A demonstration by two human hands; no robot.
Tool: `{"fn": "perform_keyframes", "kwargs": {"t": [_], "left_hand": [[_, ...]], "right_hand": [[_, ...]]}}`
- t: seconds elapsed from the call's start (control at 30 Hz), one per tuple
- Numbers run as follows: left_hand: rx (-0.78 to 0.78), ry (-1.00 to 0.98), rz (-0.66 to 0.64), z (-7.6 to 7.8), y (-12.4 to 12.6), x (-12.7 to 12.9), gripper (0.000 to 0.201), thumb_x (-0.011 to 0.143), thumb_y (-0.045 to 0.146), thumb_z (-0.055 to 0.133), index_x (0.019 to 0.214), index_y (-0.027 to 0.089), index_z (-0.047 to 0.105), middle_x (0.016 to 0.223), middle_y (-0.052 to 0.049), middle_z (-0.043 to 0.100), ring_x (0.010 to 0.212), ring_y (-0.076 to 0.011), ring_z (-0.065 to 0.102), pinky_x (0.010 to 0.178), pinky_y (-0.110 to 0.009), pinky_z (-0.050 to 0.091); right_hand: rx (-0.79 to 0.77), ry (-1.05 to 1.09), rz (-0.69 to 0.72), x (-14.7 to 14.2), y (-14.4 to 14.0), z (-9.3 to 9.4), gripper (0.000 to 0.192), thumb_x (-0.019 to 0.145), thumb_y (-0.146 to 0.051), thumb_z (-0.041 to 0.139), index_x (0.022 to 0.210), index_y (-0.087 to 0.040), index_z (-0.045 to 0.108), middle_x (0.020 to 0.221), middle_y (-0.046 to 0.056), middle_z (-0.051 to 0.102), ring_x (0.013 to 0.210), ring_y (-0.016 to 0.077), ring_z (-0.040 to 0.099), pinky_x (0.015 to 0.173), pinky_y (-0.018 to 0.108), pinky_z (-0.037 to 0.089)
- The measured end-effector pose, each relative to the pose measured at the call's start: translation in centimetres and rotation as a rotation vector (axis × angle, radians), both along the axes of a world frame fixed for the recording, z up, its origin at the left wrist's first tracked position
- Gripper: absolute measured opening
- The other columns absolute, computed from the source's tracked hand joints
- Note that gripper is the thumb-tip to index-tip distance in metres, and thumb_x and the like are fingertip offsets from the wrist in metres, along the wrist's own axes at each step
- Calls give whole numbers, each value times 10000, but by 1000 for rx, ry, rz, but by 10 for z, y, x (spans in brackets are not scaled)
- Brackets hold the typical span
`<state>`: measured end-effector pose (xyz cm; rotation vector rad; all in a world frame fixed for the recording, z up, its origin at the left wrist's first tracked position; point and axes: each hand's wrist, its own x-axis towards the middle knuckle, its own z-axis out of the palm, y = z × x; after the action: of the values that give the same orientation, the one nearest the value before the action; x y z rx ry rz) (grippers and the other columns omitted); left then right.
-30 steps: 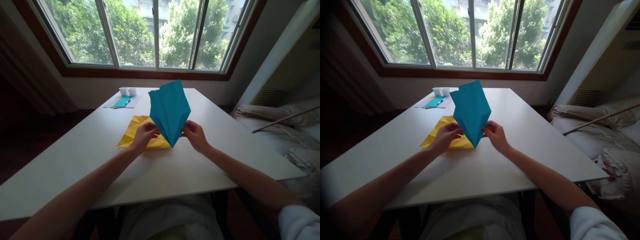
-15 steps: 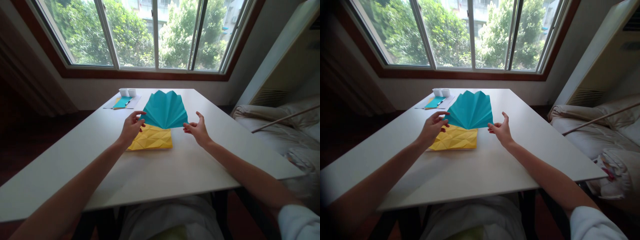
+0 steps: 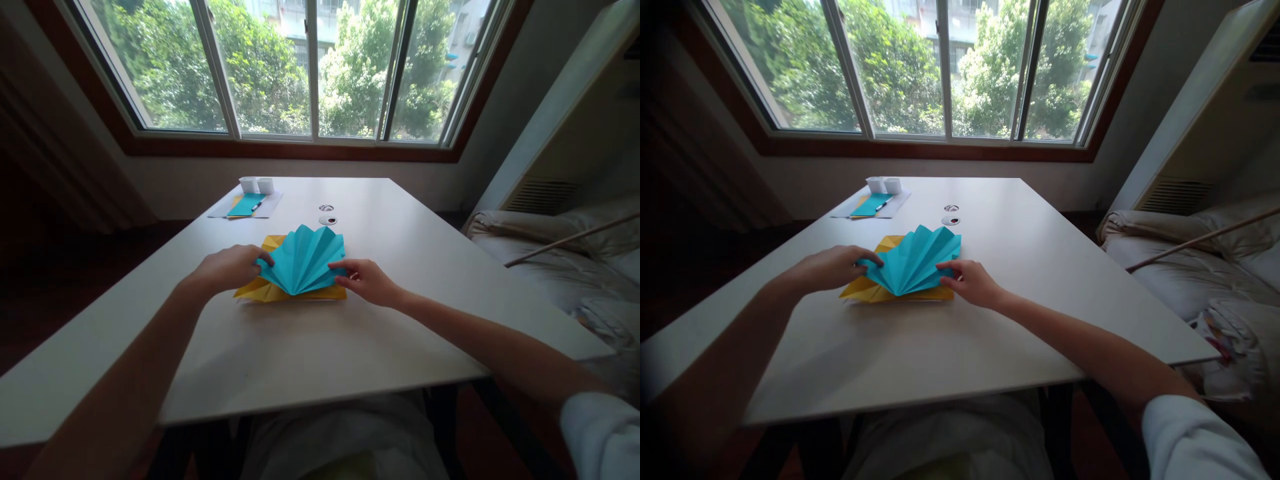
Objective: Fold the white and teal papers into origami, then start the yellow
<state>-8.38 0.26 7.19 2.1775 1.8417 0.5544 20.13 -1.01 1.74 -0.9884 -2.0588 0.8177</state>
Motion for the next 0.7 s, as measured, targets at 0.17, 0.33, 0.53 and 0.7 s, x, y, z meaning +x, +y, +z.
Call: {"fn": "perform_keyframes", "kwargs": {"t": [0.17, 0.33, 0.53, 0.7], "left_hand": [[-217, 319, -89, -5, -2, -8, 305, 546, 230, 585, 828, 298, 679, 750, -11, 668, 686, -201, 575, 665, -274, 409], [-316, 492, -114, 1, -10, 2, 505, 602, 210, 528, 1097, 288, 592, 930, -65, 659, 784, -231, 597, 675, -297, 446], [-498, 587, -123, 6, -10, 9, 662, 663, 140, 436, 1314, 248, 389, 1127, -111, 576, 891, -210, 596, 706, -270, 496], [-575, 498, -94, 6, -9, 8, 692, 638, 112, 428, 1323, 194, 372, 1188, -162, 509, 766, -202, 619, 544, -236, 513]], "right_hand": [[37, -170, 33, -3, -2, -4, 309, 749, -321, 586, 1034, -224, 657, 634, -9, 568, 561, 110, 497, 553, 245, 393], [19, -202, 27, -4, 1, -6, 321, 752, -311, 583, 1059, -235, 634, 640, -19, 550, 565, 104, 492, 552, 235, 383], [-4, -271, 59, -3, 2, -5, 331, 766, -276, 573, 1092, -231, 610, 732, -4, 571, 651, 109, 525, 618, 239, 410], [20, -301, 55, -1, 2, -7, 323, 764, -296, 578, 1078, -232, 620, 786, 11, 619, 689, 119, 552, 652, 244, 417]]}}
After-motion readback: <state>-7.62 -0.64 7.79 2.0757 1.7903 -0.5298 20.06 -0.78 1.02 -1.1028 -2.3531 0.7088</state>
